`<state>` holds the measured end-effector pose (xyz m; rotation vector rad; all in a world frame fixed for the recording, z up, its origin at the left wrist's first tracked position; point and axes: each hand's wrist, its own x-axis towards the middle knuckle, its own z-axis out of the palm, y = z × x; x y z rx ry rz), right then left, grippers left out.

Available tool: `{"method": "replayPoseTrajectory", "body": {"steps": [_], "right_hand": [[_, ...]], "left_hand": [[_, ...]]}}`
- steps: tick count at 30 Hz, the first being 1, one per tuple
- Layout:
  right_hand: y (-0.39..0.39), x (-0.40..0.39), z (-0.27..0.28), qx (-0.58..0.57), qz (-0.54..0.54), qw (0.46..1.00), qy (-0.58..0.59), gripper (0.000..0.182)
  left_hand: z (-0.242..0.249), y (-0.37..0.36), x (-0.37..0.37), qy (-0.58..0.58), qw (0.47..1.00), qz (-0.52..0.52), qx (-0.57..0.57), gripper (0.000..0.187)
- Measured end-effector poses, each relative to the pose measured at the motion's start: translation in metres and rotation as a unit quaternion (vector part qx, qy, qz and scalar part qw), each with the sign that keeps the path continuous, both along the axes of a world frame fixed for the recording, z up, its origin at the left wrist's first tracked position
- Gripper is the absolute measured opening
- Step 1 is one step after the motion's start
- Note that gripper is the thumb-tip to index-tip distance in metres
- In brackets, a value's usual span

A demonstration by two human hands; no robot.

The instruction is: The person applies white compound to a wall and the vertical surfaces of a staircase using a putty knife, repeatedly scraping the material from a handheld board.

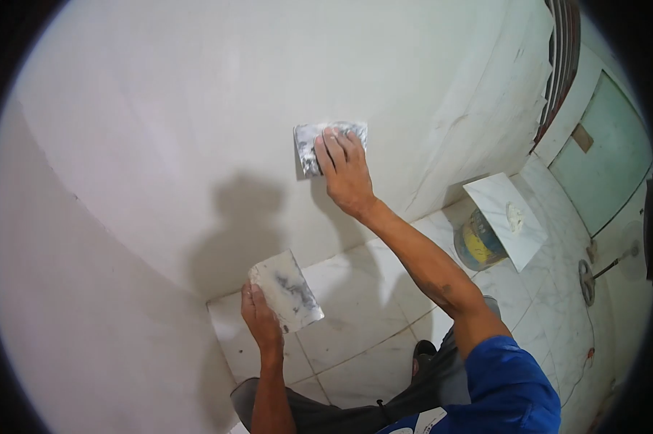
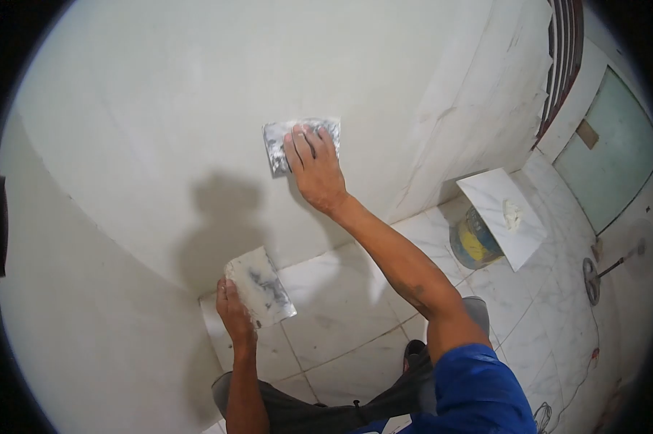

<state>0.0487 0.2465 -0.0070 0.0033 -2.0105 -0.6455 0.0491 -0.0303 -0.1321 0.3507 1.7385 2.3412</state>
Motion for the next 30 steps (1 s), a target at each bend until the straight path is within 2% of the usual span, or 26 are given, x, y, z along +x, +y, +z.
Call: {"method": "replayPoseTrajectory", "body": {"steps": [4, 5, 9, 10, 11, 14, 15, 18, 20, 24, 26, 29, 30], "right_hand": [[-0.011, 0.023, 0.059, -0.04, 0.122, 0.991, -0.041, 0.057], [-0.015, 0.025, 0.091, -0.028, 0.092, 0.995, -0.005, 0.059], [-0.005, 0.0, 0.223, 0.085, 0.094, 0.98, 0.155, 0.05], [-0.003, -0.002, 0.246, 0.074, 0.014, 0.989, 0.129, 0.047], [-0.007, -0.01, 0.264, 0.071, 0.061, 0.987, 0.13, 0.043], [-0.006, -0.014, 0.272, 0.067, 0.054, 0.992, 0.096, 0.039], [-0.004, -0.013, 0.267, 0.078, 0.072, 0.989, 0.103, 0.036], [0.007, -0.016, 0.205, 0.075, 0.05, 0.99, 0.106, 0.055], [0.011, -0.016, 0.155, 0.084, 0.064, 0.989, 0.101, 0.05], [0.014, -0.012, 0.033, -0.016, 0.032, 0.997, 0.066, 0.053], [0.013, -0.006, -0.012, -0.03, 0.02, 0.999, 0.023, 0.054], [0.007, 0.004, -0.035, -0.065, 0.022, 0.997, -0.019, 0.055], [0.005, 0.009, -0.03, -0.094, 0.054, 0.994, -0.032, 0.055]], "left_hand": [[0.008, 0.002, 0.001, 0.0, 1.0, -0.006, 0.011, 0.032], [0.007, 0.002, 0.001, 0.004, 1.0, -0.007, 0.019, 0.033], [0.001, 0.0, -0.001, 0.017, 1.0, -0.009, 0.009, 0.035], [0.001, 0.0, -0.001, 0.021, 1.0, -0.01, -0.002, 0.035], [0.0, -0.001, -0.001, 0.019, 1.0, -0.01, -0.002, 0.035], [-0.002, 0.0, -0.001, 0.018, 1.0, -0.01, -0.005, 0.035], [0.0, 0.0, -0.001, 0.02, 1.0, -0.006, -0.006, 0.035], [0.005, 0.001, 0.001, 0.006, 1.0, -0.005, 0.006, 0.035], [0.006, 0.001, 0.001, 0.0, 1.0, -0.008, 0.013, 0.034], [0.005, 0.0, 0.001, 0.001, 1.0, -0.011, 0.017, 0.034], [0.005, 0.0, 0.002, 0.0, 1.0, -0.012, 0.019, 0.034], [0.005, -0.001, 0.002, 0.006, 1.0, -0.007, 0.004, 0.034], [0.008, -0.002, 0.002, 0.012, 1.0, -0.005, -0.005, 0.034]]}}
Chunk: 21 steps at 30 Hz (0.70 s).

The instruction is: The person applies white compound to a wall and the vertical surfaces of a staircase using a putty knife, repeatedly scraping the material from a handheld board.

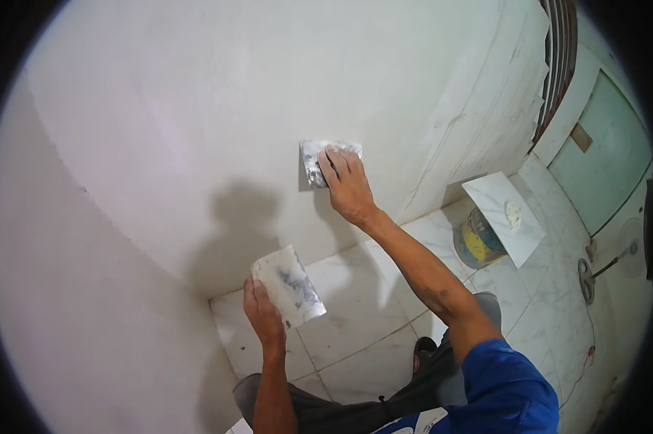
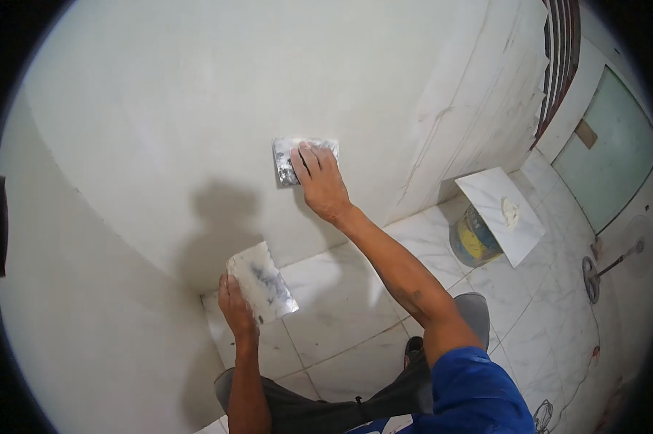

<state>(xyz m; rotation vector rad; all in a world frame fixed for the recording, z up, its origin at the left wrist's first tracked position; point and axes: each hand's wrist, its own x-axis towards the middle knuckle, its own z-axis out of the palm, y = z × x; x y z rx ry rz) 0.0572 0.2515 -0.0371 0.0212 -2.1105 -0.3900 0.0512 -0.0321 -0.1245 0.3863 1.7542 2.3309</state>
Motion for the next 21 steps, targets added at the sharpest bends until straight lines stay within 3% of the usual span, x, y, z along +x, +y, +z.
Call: {"method": "replayPoseTrajectory", "body": {"steps": [2, 5, 8, 11, 13, 16, 19, 21], "right_hand": [[0.0, 0.01, 0.018, -0.05, 0.065, 0.996, -0.021, 0.055], [-0.003, 0.009, 0.061, -0.178, 0.017, 0.969, 0.17, 0.054], [-0.01, -0.009, 0.116, -0.465, -0.038, 0.872, 0.15, 0.054], [-0.028, -0.06, 0.099, -0.294, -0.146, 0.919, 0.219, 0.054], [-0.05, -0.067, 0.078, -0.117, -0.159, 0.959, 0.201, 0.061], [-0.06, -0.036, 0.065, -0.068, 0.057, 0.996, 0.018, 0.063], [-0.046, -0.018, 0.103, -0.014, 0.07, 0.995, 0.074, 0.06], [-0.037, -0.014, 0.159, -0.064, 0.019, 0.976, 0.206, 0.041]], "left_hand": [[0.001, 0.003, 0.0, 0.004, 1.0, -0.001, 0.009, 0.033], [-0.006, 0.002, -0.001, -0.006, 0.999, -0.007, 0.032, 0.034], [-0.004, 0.0, -0.001, 0.003, 1.0, -0.007, 0.021, 0.033], [0.001, 0.003, -0.001, 0.012, 1.0, 0.002, 0.02, 0.031], [0.0, 0.004, 0.001, -0.001, 0.999, -0.003, 0.046, 0.032], [0.0, -0.001, 0.0, 0.018, 1.0, -0.013, 0.0, 0.033], [-0.006, 0.002, -0.001, 0.009, 1.0, 0.001, 0.03, 0.033], [-0.002, 0.001, 0.001, 0.005, 0.999, 0.0, 0.031, 0.033]]}}
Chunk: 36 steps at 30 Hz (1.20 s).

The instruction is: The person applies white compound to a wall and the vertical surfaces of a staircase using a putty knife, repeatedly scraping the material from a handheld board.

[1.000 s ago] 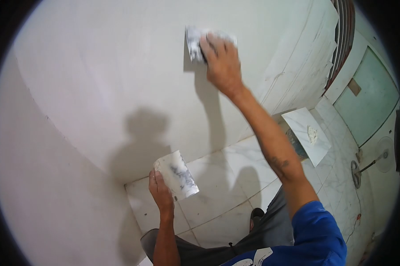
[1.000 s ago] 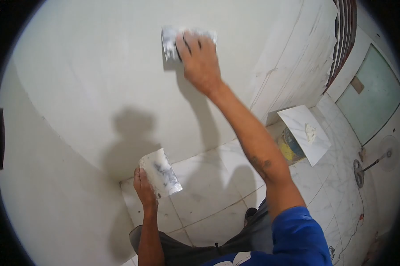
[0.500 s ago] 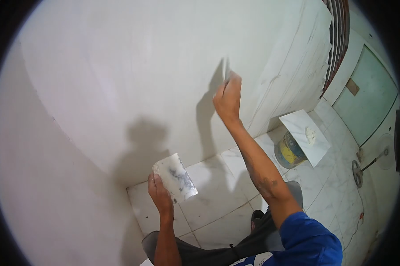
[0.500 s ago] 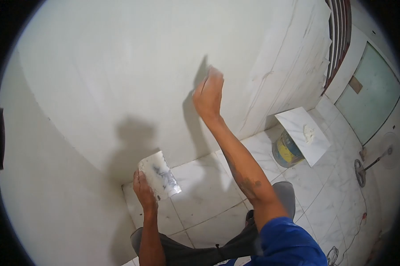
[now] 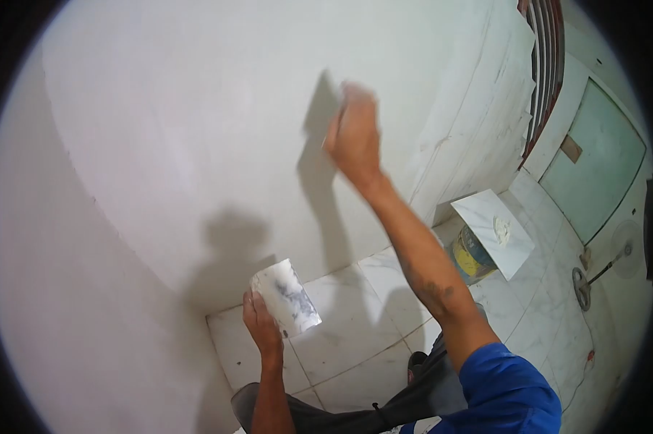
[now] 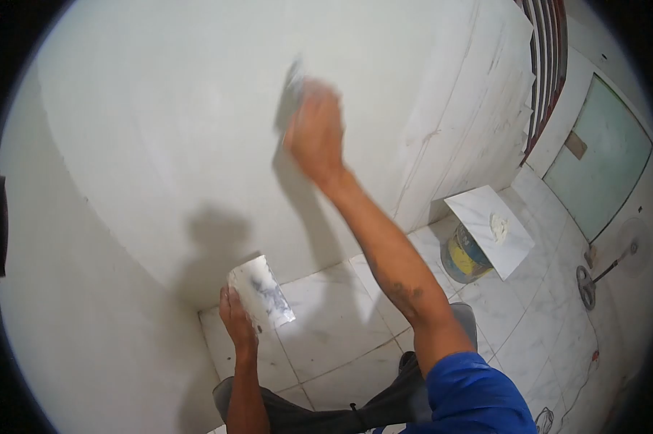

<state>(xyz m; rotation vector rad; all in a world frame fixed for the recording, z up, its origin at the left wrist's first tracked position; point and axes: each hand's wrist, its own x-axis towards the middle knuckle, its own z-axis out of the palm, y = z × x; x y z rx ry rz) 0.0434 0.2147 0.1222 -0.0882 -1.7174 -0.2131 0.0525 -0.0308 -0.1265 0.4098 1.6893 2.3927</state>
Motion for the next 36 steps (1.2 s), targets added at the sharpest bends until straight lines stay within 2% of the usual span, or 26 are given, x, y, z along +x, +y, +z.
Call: {"method": "replayPoseTrajectory", "body": {"steps": [2, 5, 7, 9, 10, 13, 14, 16, 17, 18, 19, 21, 24, 27, 33, 36], "right_hand": [[0.013, -0.005, 0.05, -0.079, -0.032, 0.992, 0.09, 0.032], [0.011, -0.018, 0.1, -0.216, -0.06, 0.974, -0.014, 0.033], [-0.002, -0.044, 0.087, -0.07, -0.133, 0.989, 0.005, 0.036], [-0.016, -0.047, 0.052, 0.07, -0.111, 0.991, -0.031, 0.052], [-0.023, -0.043, 0.036, 0.092, -0.077, 0.99, -0.072, 0.057], [-0.021, -0.012, 0.026, 0.136, 0.114, 0.962, -0.209, 0.057], [-0.017, -0.006, 0.031, 0.112, 0.094, 0.974, -0.172, 0.055], [0.008, -0.002, 0.061, 0.181, 0.036, 0.981, -0.059, 0.058], [0.011, 0.001, 0.077, 0.132, 0.001, 0.991, -0.004, 0.049], [0.023, 0.001, 0.092, 0.114, -0.021, 0.993, 0.026, 0.047], [0.036, -0.001, 0.102, 0.113, -0.036, 0.992, 0.047, 0.047], [0.055, -0.001, 0.111, 0.131, -0.084, 0.988, 0.005, 0.051], [0.066, -0.002, 0.089, 0.185, -0.056, 0.981, -0.009, 0.054], [0.062, -0.006, 0.031, 0.194, -0.054, 0.977, -0.063, 0.056], [0.057, 0.0, -0.113, 0.137, -0.045, 0.977, -0.156, 0.062], [0.048, 0.006, -0.156, 0.111, -0.041, 0.973, -0.2, 0.06]], "left_hand": [[0.001, 0.0, 0.001, -0.005, 1.0, 0.0, 0.004, 0.033], [-0.005, 0.003, -0.002, -0.004, 1.0, 0.006, 0.012, 0.032], [-0.004, 0.003, -0.001, 0.011, 1.0, 0.011, 0.008, 0.031], [-0.003, 0.002, 0.0, -0.002, 1.0, 0.008, 0.005, 0.031], [-0.003, 0.002, 0.0, -0.008, 1.0, 0.007, 0.004, 0.031], [-0.001, 0.002, 0.0, -0.005, 1.0, 0.003, 0.009, 0.031], [-0.001, 0.002, -0.001, 0.002, 1.0, 0.004, 0.01, 0.031], [-0.003, 0.003, -0.002, 0.014, 1.0, 0.009, 0.01, 0.031], [-0.004, 0.001, -0.001, 0.013, 1.0, 0.007, 0.005, 0.031], [-0.003, 0.0, -0.001, 0.012, 1.0, 0.005, -0.001, 0.031], [-0.002, 0.0, -0.001, 0.012, 1.0, 0.002, -0.005, 0.031], [-0.003, 0.002, 0.0, 0.0, 1.0, 0.01, 0.013, 0.03], [0.001, 0.002, 0.001, -0.006, 1.0, 0.016, 0.005, 0.032], [0.001, -0.001, 0.001, 0.009, 1.0, 0.014, -0.019, 0.032], [0.004, 0.0, 0.003, -0.005, 1.0, 0.013, -0.004, 0.032], [0.008, -0.002, 0.005, -0.027, 1.0, 0.008, -0.007, 0.032]]}}
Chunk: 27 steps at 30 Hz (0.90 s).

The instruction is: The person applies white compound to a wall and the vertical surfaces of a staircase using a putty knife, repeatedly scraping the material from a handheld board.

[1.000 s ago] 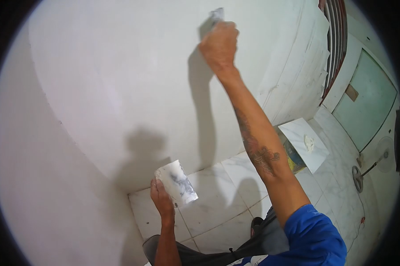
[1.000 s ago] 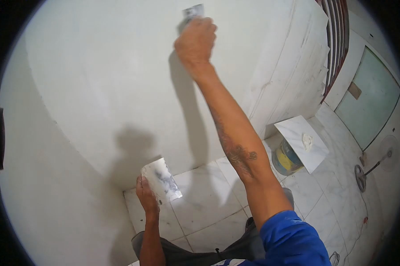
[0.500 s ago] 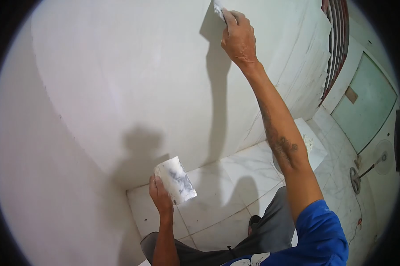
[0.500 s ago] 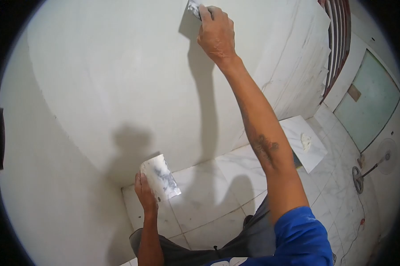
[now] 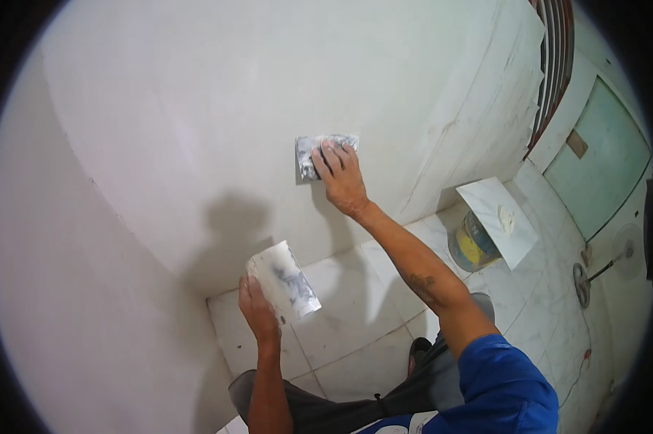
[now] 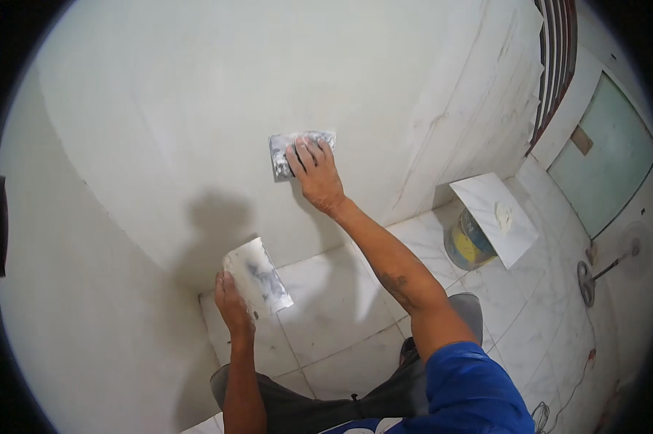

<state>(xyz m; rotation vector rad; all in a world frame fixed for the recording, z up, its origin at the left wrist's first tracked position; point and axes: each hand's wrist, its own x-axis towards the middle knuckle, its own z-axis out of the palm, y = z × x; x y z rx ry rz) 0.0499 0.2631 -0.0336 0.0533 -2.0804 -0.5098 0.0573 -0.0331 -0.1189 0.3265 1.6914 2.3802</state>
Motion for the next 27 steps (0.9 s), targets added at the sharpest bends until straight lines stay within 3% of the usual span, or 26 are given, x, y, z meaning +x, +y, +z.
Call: {"method": "replayPoseTrajectory", "body": {"steps": [2, 5, 6, 8, 11, 14, 17, 19, 21, 23, 25, 27], "right_hand": [[-0.005, 0.012, -0.013, -0.016, -0.003, 0.999, -0.038, 0.058], [-0.017, 0.04, -0.021, -0.223, 0.124, 0.966, -0.046, 0.046], [-0.025, 0.054, -0.011, -0.375, 0.091, 0.921, -0.055, 0.042], [-0.034, 0.08, 0.018, -0.645, 0.014, 0.761, -0.065, 0.034], [-0.004, 0.087, 0.006, -0.778, 0.289, 0.555, 0.052, 0.031], [-0.014, 0.1, 0.018, -0.816, 0.39, 0.424, 0.044, 0.032], [-0.057, 0.118, 0.037, -0.814, 0.375, 0.442, 0.032, 0.026], [-0.093, 0.128, 0.043, -0.689, 0.302, 0.651, -0.104, 0.032], [-0.119, 0.136, 0.037, -0.498, 0.217, 0.806, -0.233, 0.038], [-0.126, 0.129, 0.014, -0.327, 0.384, 0.81, -0.299, 0.048], [-0.137, 0.128, 0.011, -0.209, 0.33, 0.829, -0.4, 0.058], [-0.135, 0.135, 0.0, -0.14, 0.299, 0.846, -0.418, 0.061]], "left_hand": [[-0.001, 0.002, 0.001, -0.02, 1.0, -0.004, 0.022, 0.032], [-0.009, 0.003, 0.004, -0.062, 0.995, -0.006, 0.076, 0.03], [-0.006, 0.004, 0.006, -0.081, 0.993, -0.002, 0.09, 0.029], [-0.01, 0.004, 0.006, -0.099, 0.989, -0.007, 0.107, 0.027], [-0.021, 0.005, 0.001, -0.095, 0.989, -0.041, 0.11, 0.025], [-0.016, 0.004, 0.0, -0.104, 0.987, -0.059, 0.105, 0.024], [-0.003, 0.004, 0.007, -0.156, 0.976, -0.071, 0.132, 0.024], [-0.001, 0.001, 0.008, -0.211, 0.962, -0.088, 0.146, 0.026], [-0.017, -0.001, 0.004, -0.209, 0.949, -0.154, 0.181, 0.032], [-0.022, 0.0, 0.008, -0.192, 0.945, -0.17, 0.205, 0.034], [-0.021, 0.008, 0.004, -0.203, 0.929, -0.198, 0.239, 0.032], [-0.024, 0.008, 0.002, -0.254, 0.899, -0.229, 0.273, 0.029]]}}
